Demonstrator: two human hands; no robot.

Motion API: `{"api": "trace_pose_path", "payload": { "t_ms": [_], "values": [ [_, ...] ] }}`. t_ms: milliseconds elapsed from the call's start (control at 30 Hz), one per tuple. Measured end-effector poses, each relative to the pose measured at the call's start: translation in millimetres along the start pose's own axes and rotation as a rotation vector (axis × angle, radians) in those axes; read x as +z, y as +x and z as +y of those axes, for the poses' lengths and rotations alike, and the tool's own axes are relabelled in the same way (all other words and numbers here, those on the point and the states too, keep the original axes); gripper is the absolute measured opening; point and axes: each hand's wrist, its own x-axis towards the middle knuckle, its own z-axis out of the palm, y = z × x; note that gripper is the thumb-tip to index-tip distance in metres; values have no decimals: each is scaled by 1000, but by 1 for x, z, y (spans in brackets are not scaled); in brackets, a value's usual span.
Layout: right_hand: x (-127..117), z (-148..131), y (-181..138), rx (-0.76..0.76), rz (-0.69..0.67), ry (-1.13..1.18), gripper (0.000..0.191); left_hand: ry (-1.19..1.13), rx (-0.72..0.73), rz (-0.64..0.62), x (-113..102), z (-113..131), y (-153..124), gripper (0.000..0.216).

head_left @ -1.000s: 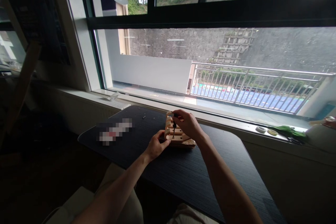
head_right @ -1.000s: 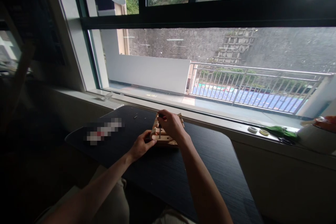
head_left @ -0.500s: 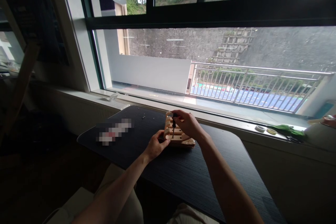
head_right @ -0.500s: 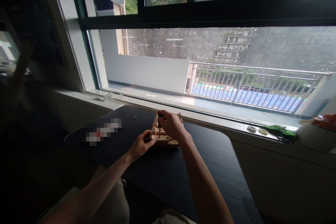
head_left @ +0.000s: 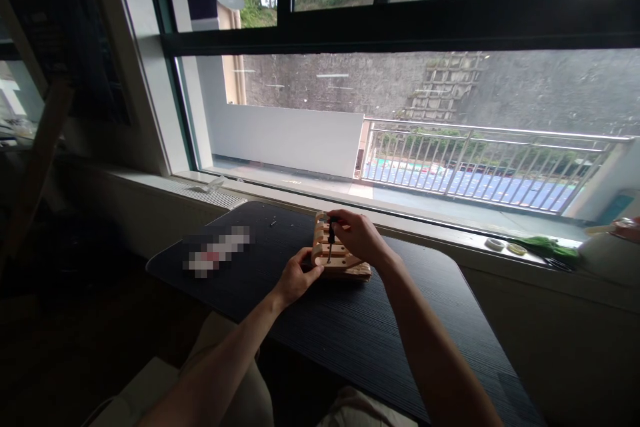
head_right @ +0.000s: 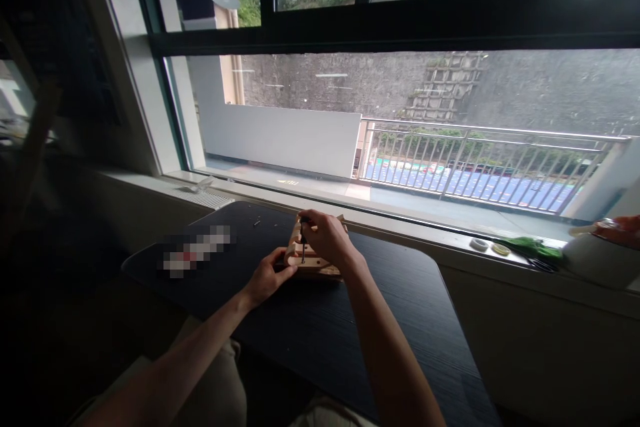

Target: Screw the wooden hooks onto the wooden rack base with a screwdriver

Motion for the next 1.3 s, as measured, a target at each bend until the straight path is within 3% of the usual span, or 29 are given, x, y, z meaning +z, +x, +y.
{"api": "trace_pose_path", "payload": {
  "t_ms": [367, 567, 1300],
  "values": [
    [3, 9, 2, 31, -2, -25, 32, -15, -1, 5, 0, 2, -1, 23],
    [8, 5, -2, -7, -36, -43, 43, -12, 0, 6, 1, 2, 0, 25],
    [1, 1, -2, 2, -25, -76, 37, -7, -10, 11, 0, 8, -2, 25]
  ]
}}
